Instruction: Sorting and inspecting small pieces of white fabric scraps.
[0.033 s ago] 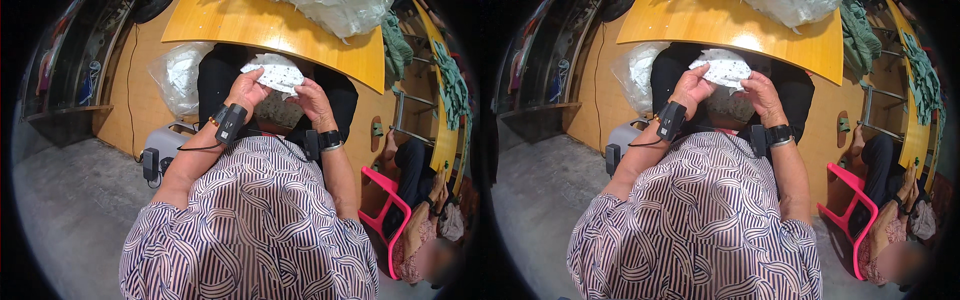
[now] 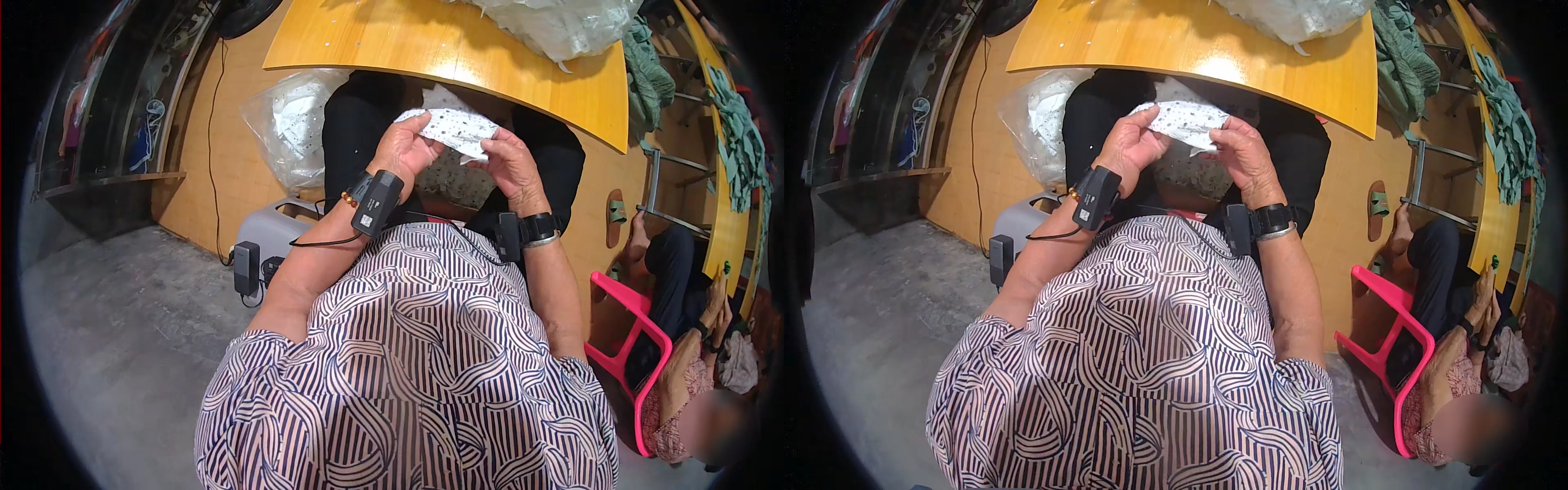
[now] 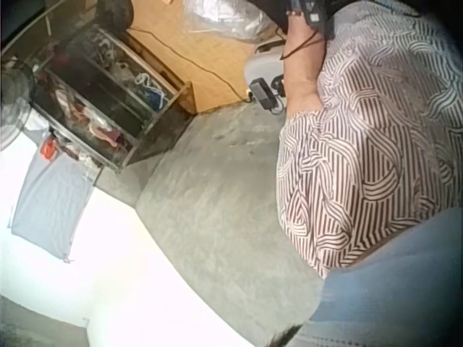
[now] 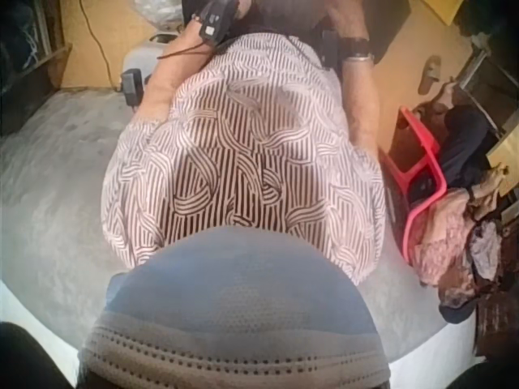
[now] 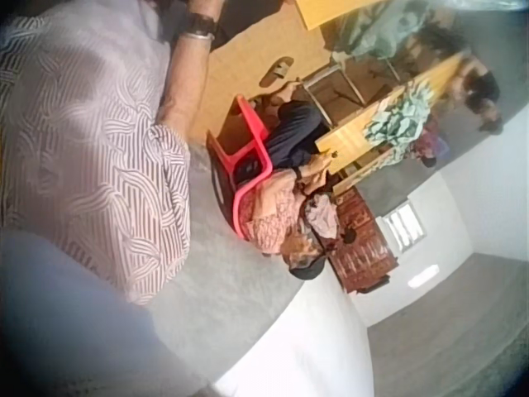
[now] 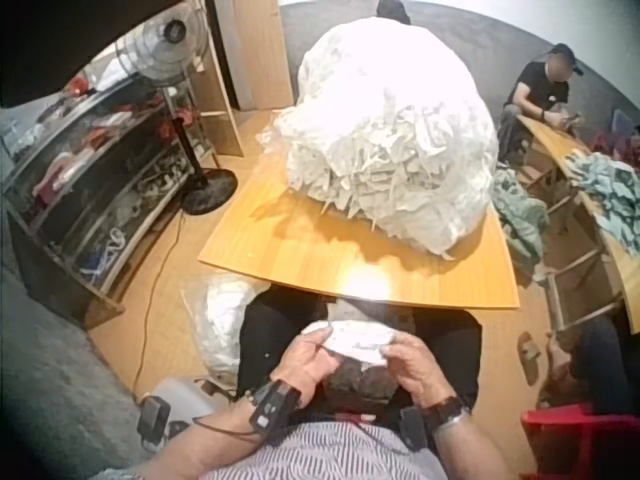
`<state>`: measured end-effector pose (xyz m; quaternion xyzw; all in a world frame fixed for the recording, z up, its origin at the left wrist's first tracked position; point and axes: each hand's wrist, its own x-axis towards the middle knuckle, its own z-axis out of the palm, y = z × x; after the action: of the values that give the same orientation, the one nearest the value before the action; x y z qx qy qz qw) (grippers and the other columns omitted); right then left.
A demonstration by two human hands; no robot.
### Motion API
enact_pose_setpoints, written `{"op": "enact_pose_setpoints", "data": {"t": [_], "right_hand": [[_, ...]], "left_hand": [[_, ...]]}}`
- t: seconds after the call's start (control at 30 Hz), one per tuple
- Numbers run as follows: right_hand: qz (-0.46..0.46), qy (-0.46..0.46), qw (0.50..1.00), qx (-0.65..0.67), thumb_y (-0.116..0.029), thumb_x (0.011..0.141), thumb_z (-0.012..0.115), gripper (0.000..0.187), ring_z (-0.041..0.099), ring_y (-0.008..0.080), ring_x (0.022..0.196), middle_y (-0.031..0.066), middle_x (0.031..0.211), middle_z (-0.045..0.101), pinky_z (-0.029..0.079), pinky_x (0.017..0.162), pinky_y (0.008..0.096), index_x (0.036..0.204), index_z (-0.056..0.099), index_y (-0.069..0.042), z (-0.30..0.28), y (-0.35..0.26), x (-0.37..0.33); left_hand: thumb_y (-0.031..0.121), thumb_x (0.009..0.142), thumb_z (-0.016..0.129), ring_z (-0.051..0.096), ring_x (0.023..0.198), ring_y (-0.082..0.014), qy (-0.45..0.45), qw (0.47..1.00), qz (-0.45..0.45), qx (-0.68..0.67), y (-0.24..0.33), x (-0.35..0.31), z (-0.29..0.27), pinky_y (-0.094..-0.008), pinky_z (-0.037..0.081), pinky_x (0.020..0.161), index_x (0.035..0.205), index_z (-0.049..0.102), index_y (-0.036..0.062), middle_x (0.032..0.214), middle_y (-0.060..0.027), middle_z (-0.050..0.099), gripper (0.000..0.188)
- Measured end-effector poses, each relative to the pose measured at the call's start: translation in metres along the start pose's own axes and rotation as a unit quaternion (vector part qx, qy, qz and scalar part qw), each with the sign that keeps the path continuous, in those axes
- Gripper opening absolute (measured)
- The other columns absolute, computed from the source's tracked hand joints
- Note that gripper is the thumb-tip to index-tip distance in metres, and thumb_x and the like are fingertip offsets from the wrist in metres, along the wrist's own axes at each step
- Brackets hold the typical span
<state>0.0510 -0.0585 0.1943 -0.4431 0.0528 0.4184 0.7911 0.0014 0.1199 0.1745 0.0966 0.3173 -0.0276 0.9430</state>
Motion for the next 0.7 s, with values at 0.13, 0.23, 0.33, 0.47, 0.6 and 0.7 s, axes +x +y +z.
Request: {"op": "enact_pose_setpoints", "data": {"t": [0.13,0.23,0.33,0.47,0.6,0.7], "right_hand": [[-0.049,-0.019,0.999,0.005,-0.006,0.078,0.056,0.02,0.06,0.0173,0.077,0.0078,0.087,0.062,0.05,0.07,0.0344,0.098,0.055,-0.002,-0.011,0.009,0.005],[-0.016,-0.047,0.999,0.017,-0.005,0.079,0.055,0.016,0.059,0.0173,0.07,0.0062,0.076,0.06,0.049,0.068,0.033,0.094,0.055,-0.003,-0.01,0.005,0.004],[-0.009,-0.014,1.0,-0.002,-0.006,0.079,0.056,0.015,0.058,0.017,0.064,0.0047,0.069,0.058,0.049,0.066,0.0317,0.094,0.055,-0.004,-0.006,0.002,0.0],[-0.011,-0.023,1.0,-0.001,-0.006,0.078,0.055,0.016,0.059,0.0171,0.064,0.0047,0.069,0.058,0.049,0.065,0.0319,0.094,0.055,-0.004,-0.01,0.003,-0.001],[-0.025,-0.008,1.0,-0.015,-0.006,0.077,0.054,0.017,0.058,0.0141,0.062,0.0038,0.069,0.058,0.049,0.064,0.0299,0.094,0.056,-0.003,-0.011,0.0,-0.005],[-0.037,-0.035,0.998,-0.027,-0.006,0.077,0.054,0.019,0.057,0.013,0.061,0.0028,0.068,0.057,0.048,0.062,0.0275,0.095,0.056,-0.003,-0.006,-0.001,-0.004]], "left_hand": [[0.006,0.085,0.05,0.055,0.093,-0.0305,0.066,0.998,0.009,-0.015,-0.003,0.002,-0.005,-0.0447,0.046,0.085,0.099,0.048,-0.0017,0.101,-0.0162,0.055,0.017],[0.011,0.083,0.054,0.055,0.079,-0.02,0.071,0.997,0.002,-0.003,0.002,0.006,-0.012,-0.0343,0.048,0.065,0.098,0.049,0.0057,0.093,-0.0076,0.056,0.017],[0.014,0.083,0.055,0.051,0.071,-0.016,0.072,0.997,-0.024,0.026,0.011,0.006,-0.02,-0.0288,0.045,0.06,0.095,0.05,0.0084,0.089,-0.0055,0.055,0.014],[0.012,0.083,0.054,0.053,0.099,-0.0314,0.041,0.999,-0.01,0.019,0.01,0.009,-0.025,-0.0491,0.04,0.089,0.106,0.048,0.004,0.106,-0.0131,0.055,0.025],[0.013,0.082,0.053,0.044,0.112,-0.0339,-0.109,0.994,-0.021,0.022,0.015,-0.011,-0.01,-0.0531,0.027,0.098,0.112,0.046,0.0017,0.115,-0.0161,0.05,0.033],[0.015,0.081,0.053,0.039,0.117,-0.0349,-0.15,0.988,-0.025,-0.027,0.015,-0.009,-0.012,-0.0539,0.021,0.101,0.116,0.043,-0.0019,0.123,-0.0185,0.045,0.04]]}}
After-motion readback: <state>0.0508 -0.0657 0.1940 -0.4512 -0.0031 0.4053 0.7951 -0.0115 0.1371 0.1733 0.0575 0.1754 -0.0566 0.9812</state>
